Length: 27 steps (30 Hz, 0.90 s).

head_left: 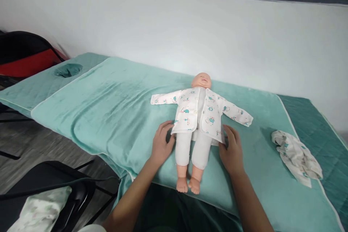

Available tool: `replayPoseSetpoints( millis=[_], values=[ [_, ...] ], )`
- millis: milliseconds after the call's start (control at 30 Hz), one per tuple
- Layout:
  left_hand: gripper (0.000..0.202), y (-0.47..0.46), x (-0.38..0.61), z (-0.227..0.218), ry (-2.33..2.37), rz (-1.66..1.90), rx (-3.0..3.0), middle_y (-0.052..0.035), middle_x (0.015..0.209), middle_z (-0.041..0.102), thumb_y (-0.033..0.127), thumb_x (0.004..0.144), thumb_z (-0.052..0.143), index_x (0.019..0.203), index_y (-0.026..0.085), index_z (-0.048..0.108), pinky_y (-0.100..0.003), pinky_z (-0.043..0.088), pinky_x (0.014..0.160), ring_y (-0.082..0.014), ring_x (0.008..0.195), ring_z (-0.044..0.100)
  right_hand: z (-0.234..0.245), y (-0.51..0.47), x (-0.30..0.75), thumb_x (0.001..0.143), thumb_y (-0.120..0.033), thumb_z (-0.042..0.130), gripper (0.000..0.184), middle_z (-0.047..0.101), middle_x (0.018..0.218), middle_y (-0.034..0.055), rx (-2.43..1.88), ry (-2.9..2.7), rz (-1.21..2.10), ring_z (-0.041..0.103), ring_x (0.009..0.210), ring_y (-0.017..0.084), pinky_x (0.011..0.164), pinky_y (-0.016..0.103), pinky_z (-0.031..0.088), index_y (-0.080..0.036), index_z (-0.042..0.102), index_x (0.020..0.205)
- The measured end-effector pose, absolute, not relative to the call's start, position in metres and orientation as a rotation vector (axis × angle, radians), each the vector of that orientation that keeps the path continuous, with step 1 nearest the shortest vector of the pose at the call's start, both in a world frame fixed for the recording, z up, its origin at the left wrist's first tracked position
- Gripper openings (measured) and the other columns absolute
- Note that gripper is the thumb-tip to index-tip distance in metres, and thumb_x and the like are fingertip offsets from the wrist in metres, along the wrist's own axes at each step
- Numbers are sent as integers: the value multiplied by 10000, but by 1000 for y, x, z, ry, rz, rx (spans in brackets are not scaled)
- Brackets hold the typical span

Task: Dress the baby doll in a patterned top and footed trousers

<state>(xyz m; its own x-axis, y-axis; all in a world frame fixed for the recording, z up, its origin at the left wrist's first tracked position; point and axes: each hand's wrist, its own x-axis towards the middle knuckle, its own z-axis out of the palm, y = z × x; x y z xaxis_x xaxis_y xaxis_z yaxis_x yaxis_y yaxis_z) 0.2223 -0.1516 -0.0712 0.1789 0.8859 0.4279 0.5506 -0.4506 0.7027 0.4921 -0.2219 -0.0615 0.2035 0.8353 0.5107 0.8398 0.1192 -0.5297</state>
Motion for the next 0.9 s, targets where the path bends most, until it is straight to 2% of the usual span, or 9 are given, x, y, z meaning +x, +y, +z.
replayPoseSetpoints(
  millis=[67,167,433,533,633,767,900],
  values=[
    [198,-152,222,-70,1291,1191,2083,-88,1275,602,202,944,511,1122,233,592,-412,481,1047,-208,1221,578,-61,-221,491,849,-32,404,693,471,1499,132,-1559,-1695,1,448,1404,281,1108,542,454,-248,415,1508],
    [107,-152,221,-69,1249,1199,2061,-75,1193,641,210,951,502,997,229,597,-394,499,1002,-198,1151,612,-59,-221,488,862,19,338,762,423,1572,81,-1422,-1813,64,420,1449,258,1152,550,431,-310,367,1549],
    [64,-155,217,-67,1191,1236,1868,-80,1171,657,238,935,519,904,218,571,-397,483,996,-204,1125,622,-55,-232,486,942,-55,414,555,520,1505,58,-1216,-1821,230,506,1388,242,1131,510,471,-305,536,1422],
    [135,-153,216,-63,1162,1243,1721,-81,1171,660,294,955,515,882,211,592,-389,469,1010,-207,1128,618,-52,-231,487,960,-129,477,415,625,1384,66,-1267,-1644,324,583,1300,242,1084,498,493,-292,597,1322],
    [194,-142,222,-59,1138,1231,1499,-84,1194,668,377,957,532,975,211,631,-373,467,1011,-213,1141,619,-43,-220,485,972,-229,518,294,679,1259,77,-1377,-1458,334,636,1178,235,1007,454,521,-260,628,1243],
    [310,-110,238,-58,1093,1208,1250,-78,1221,683,444,917,596,1110,208,656,-338,469,994,-213,1146,620,-19,-179,480,960,-337,535,271,661,1199,98,-1472,-1437,268,631,1060,219,878,380,533,-224,619,1191],
    [396,-77,252,-58,1035,1163,1058,-66,1149,707,496,856,668,1117,198,675,-312,489,908,-205,1044,639,7,-117,477,911,-444,555,283,641,1053,84,-1701,-1428,184,606,855,197,793,361,492,-206,607,1055]
  ],
)
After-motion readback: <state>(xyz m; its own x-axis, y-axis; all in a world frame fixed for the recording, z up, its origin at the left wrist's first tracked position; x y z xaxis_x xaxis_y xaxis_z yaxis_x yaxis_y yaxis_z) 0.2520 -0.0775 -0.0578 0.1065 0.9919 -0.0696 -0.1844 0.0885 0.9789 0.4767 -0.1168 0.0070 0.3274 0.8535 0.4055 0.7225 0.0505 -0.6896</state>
